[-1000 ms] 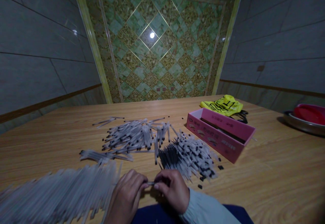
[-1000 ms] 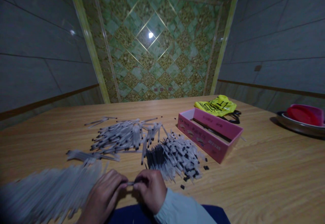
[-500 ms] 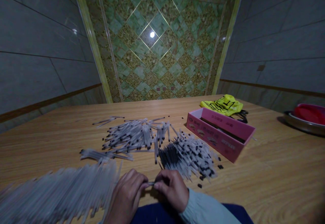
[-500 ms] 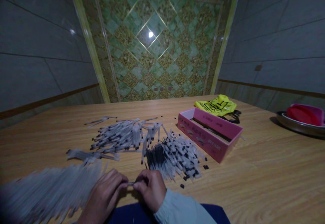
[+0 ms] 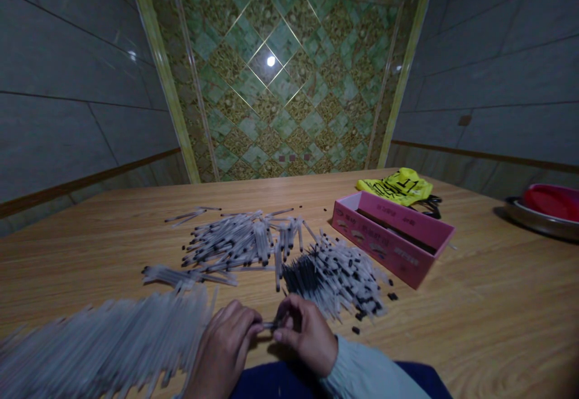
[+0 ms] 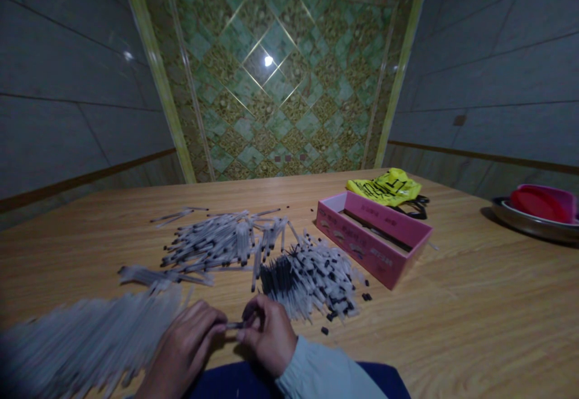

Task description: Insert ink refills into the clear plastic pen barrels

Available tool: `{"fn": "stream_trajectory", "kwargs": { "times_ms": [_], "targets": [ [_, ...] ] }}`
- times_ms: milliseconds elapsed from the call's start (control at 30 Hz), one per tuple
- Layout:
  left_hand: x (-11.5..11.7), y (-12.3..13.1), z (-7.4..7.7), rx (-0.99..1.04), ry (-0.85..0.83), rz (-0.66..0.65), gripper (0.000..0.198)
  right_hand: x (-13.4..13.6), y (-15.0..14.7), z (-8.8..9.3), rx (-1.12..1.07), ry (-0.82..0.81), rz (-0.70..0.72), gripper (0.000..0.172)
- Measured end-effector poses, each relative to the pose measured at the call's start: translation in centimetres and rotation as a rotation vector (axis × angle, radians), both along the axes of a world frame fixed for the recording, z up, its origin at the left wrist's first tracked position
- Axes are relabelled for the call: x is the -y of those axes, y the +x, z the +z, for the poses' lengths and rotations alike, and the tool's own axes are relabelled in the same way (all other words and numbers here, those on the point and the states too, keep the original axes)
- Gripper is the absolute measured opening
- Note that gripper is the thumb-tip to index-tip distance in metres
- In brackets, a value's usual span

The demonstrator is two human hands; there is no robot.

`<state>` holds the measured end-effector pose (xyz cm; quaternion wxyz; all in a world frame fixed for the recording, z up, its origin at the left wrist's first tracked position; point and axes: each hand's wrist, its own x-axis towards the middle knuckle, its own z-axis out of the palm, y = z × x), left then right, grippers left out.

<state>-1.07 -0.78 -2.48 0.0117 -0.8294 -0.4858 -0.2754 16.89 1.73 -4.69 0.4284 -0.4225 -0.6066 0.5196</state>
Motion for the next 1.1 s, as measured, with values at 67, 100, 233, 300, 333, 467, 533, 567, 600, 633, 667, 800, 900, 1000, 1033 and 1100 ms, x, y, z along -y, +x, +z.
{"fn": "stream_trajectory", "kwargs": {
  "times_ms": [67,100,233,300,333,467,533,567,600,633,667,800,900,1000,1033,1100],
  "targets": [
    [0.0,0.0,0.1,0.003,0.013,0.002,0.013,0.1,-0.2,-0.2,-0.039,-0.059,0.054,0.032],
    [0.0,0.0,0.1,0.003,0.014,0.002,0.013,0.1,-0.2,-0.2,-0.046,-0.097,0.088,0.033],
    [0.1,0.1,0.1,-0.002,-0.007,-0.011,0.013,0.3,-0.2,-0.4,-0.036,-0.132,0.129,0.026],
    [0.1,0.1,0.0,-0.004,-0.023,-0.020,0.012,0.3,-0.2,-0.3,-0.051,-0.103,0.089,0.017],
    [0.1,0.1,0.0,-0.005,-0.029,-0.022,0.012,0.3,-0.2,-0.2,-0.054,-0.097,0.075,0.013],
    [0.2,0.1,-0.1,-0.007,-0.046,-0.013,0.013,0.3,-0.2,0.0,-0.022,-0.102,0.036,0.009],
    [0.2,0.1,-0.2,-0.011,-0.053,-0.007,0.014,0.4,-0.1,0.2,0.043,-0.034,-0.013,0.008],
    [0.2,0.2,-0.2,-0.013,-0.057,-0.003,0.014,0.4,-0.1,0.4,0.082,0.006,-0.035,0.009],
    [0.2,0.2,-0.2,-0.016,-0.061,0.002,0.015,0.5,0.0,0.5,0.118,0.045,-0.052,0.010],
    [0.2,0.2,-0.1,-0.019,-0.065,0.008,0.015,0.6,0.0,0.7,0.147,0.077,-0.063,0.011],
    [0.2,0.3,-0.1,-0.023,-0.072,0.014,0.015,0.6,0.1,0.9,0.171,0.104,-0.068,0.011],
    [0.2,0.3,0.0,-0.053,-0.097,0.037,0.017,0.7,0.2,1.2,0.243,0.222,-0.084,0.011],
    [0.3,0.3,0.0,-0.090,-0.103,0.054,0.017,0.6,0.4,1.5,0.271,0.275,-0.073,0.011],
    [0.3,0.0,-0.1,-0.112,-0.107,0.060,0.017,0.6,0.8,1.9,0.281,0.318,-0.055,0.012],
    [0.3,-0.1,-0.2,-0.114,-0.108,0.063,0.017,0.5,0.9,2.1,0.279,0.327,-0.066,0.012],
    [0.2,-0.5,-0.4,-0.108,-0.103,0.073,0.016,0.4,1.1,2.2,0.247,0.306,-0.111,0.009]
  ]
}}
